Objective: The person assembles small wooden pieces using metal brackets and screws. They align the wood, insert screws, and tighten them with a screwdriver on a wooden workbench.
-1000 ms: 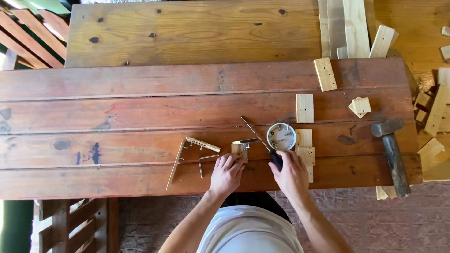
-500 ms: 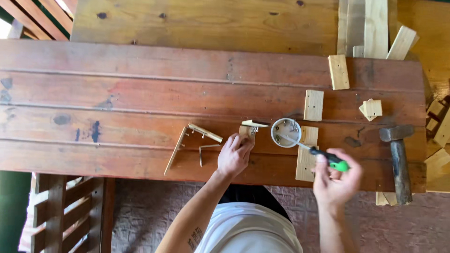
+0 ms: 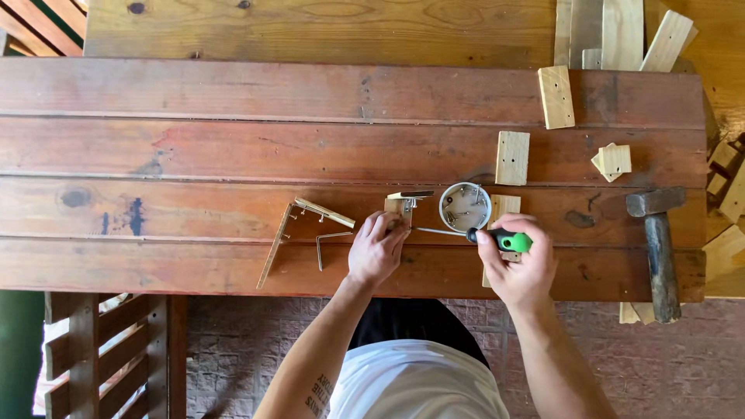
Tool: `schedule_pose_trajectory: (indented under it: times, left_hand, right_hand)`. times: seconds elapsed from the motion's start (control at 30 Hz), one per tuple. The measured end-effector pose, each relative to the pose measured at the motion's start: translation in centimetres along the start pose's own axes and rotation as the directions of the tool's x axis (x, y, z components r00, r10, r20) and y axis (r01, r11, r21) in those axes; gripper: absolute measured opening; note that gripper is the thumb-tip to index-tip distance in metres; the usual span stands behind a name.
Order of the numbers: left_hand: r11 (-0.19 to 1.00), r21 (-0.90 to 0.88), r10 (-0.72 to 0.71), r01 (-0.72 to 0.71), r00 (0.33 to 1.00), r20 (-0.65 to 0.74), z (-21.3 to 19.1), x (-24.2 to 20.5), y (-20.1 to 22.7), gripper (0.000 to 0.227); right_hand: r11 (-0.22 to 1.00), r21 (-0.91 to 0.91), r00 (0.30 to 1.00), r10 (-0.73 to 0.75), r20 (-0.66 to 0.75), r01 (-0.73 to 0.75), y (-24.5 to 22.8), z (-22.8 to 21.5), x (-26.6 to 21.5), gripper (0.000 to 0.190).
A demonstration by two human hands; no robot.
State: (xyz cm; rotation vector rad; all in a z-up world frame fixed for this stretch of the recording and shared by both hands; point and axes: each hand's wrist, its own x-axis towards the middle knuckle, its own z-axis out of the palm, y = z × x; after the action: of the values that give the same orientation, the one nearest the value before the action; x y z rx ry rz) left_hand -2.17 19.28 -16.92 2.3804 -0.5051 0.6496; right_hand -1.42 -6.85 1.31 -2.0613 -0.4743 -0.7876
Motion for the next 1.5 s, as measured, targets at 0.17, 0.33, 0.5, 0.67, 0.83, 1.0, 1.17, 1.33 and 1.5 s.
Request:
schedule_pose_trajectory:
  times: [0.17, 0.33, 0.5, 0.67, 0.83, 1.0, 1.17, 1.33, 1.5]
  left_hand:
    - [1.000, 0.005, -0.005, 0.004, 1.000, 0.006, 0.3, -0.5, -0.2, 0.016]
    - [1.000, 0.008, -0.003, 0.003, 1.000, 0.011, -0.2, 0.1, 0.1, 0.016]
    - [1.000, 0.010, -0.006, 0.007, 1.000, -0.008, 0.2, -0.2, 0.0, 0.016]
    - [1.000, 0.023, -0.013, 0.012, 1.000, 0.003, 0.0, -0.3, 0.1, 0.016]
    - [1.000, 0.008, -0.013, 0.013, 1.000, -0.002, 0.1, 0.0, -0.1, 0.015]
    - [1.000, 0.014, -0.009, 0.009, 1.000, 0.009, 0.1, -0.5, 0.0, 0.016]
    - [1.000, 0.022, -0.014, 0.014, 1.000, 0.023, -0.2, -0.2, 0.1, 0.016]
    - [1.000, 0.017, -0.017, 0.016, 1.000, 0.016, -0.2, 0.0, 0.1, 0.014]
    - [1.000, 0.006, -0.014, 0.014, 1.000, 0.010, -0.2, 0.0, 0.3, 0.013]
  right_hand:
    - [0.993, -0.095, 0.998, 0.066, 0.003, -0.065, -1.4, 0.7, -0.1, 0.042]
    - [0.991, -0.091, 0.995, 0.097, 0.013, -0.095, -2.5, 0.4, -0.4, 0.045]
    - [0.988, -0.143, 0.998, 0.057, -0.001, -0.057, -2.2, 1.1, -0.2, 0.047]
    - [0.989, -0.098, 0.994, 0.107, -0.020, -0.108, -2.5, 0.7, -0.8, 0.048]
    - [0.989, -0.115, 0.996, 0.092, -0.023, -0.094, -2.7, 1.6, -0.3, 0.046]
    - [0.987, -0.118, 0.994, 0.105, -0.026, -0.107, -2.4, 1.3, -0.6, 0.047]
    - [0.994, -0.064, 0.996, 0.084, -0.017, -0.085, -1.5, 1.0, 0.0, 0.048]
    - [0.995, -0.050, 0.996, 0.083, 0.015, -0.082, -1.2, 1.1, 0.6, 0.046]
    - [0.993, -0.092, 0.997, 0.072, 0.014, -0.071, -2.6, 1.6, 1.0, 0.048]
